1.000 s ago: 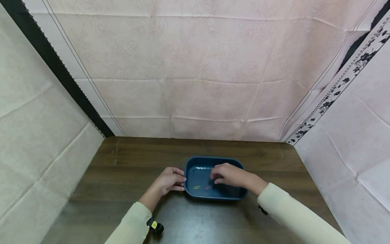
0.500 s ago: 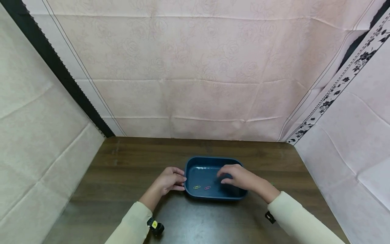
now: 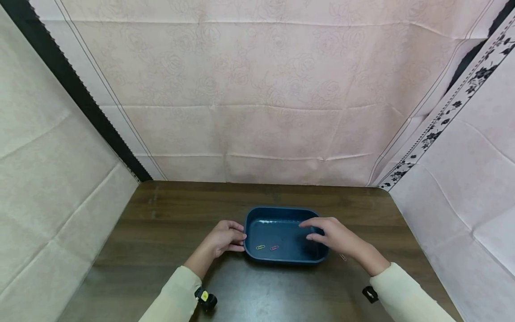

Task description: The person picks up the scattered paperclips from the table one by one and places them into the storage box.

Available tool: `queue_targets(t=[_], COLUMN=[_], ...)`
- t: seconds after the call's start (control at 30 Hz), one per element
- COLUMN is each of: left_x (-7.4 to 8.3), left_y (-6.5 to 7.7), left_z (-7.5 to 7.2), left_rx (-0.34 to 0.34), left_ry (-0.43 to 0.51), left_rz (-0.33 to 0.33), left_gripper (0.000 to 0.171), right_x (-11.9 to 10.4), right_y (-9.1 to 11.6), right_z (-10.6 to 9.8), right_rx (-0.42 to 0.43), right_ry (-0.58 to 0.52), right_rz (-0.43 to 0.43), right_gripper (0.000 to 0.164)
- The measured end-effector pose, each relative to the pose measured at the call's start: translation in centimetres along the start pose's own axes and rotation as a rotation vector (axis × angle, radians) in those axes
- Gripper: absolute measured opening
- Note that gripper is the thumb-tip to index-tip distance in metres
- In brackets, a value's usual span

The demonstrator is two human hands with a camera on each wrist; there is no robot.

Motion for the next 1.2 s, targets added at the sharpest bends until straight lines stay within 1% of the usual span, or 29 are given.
queue_targets(t=[0.27,0.4,0.67,0.97,1.2], left_x=[0.1,0.0,-0.1,-0.1,-0.2], left_y=[0.1,0.0,-0.1,-0.1,-0.2], left_z=[0.0,0.0,-0.1,0.0,-0.1], left_rx=[0.003,0.003,0.004,-0.002,0.001], left_ry=[-0.002,0.0,0.002,0.005,0.008], left_rz=[0.001,0.001,0.0,0.006,0.007], left_gripper=[0.028,0.029,0.029,0.029,0.028], right_x=[0.4,0.7,1.8,3.2,4.7], right_y=[1.4,2.2,3.7,4.8,5.3], right_z=[-1.1,-1.5,-2.3,-3.0,-3.3], right_rx=[0.063,0.108,0.197,0.25,0.257], right_ry=[0.008,0.014,-0.017,0.087,0.097], right_rz=[0.004,-0.002,-0.007,0.033,0.088], right_gripper=[0.035,0.036,0.038,0.033,0.033])
Point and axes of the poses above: each hand's wrist, its own y-axis away from the middle knuckle, its own z-axis out of the palm, x = y × z, the point moved 4 cm from there along -y, towards the middle knuckle, and after that the axes turned 14 degrees about -y, right-handed, at the moved point
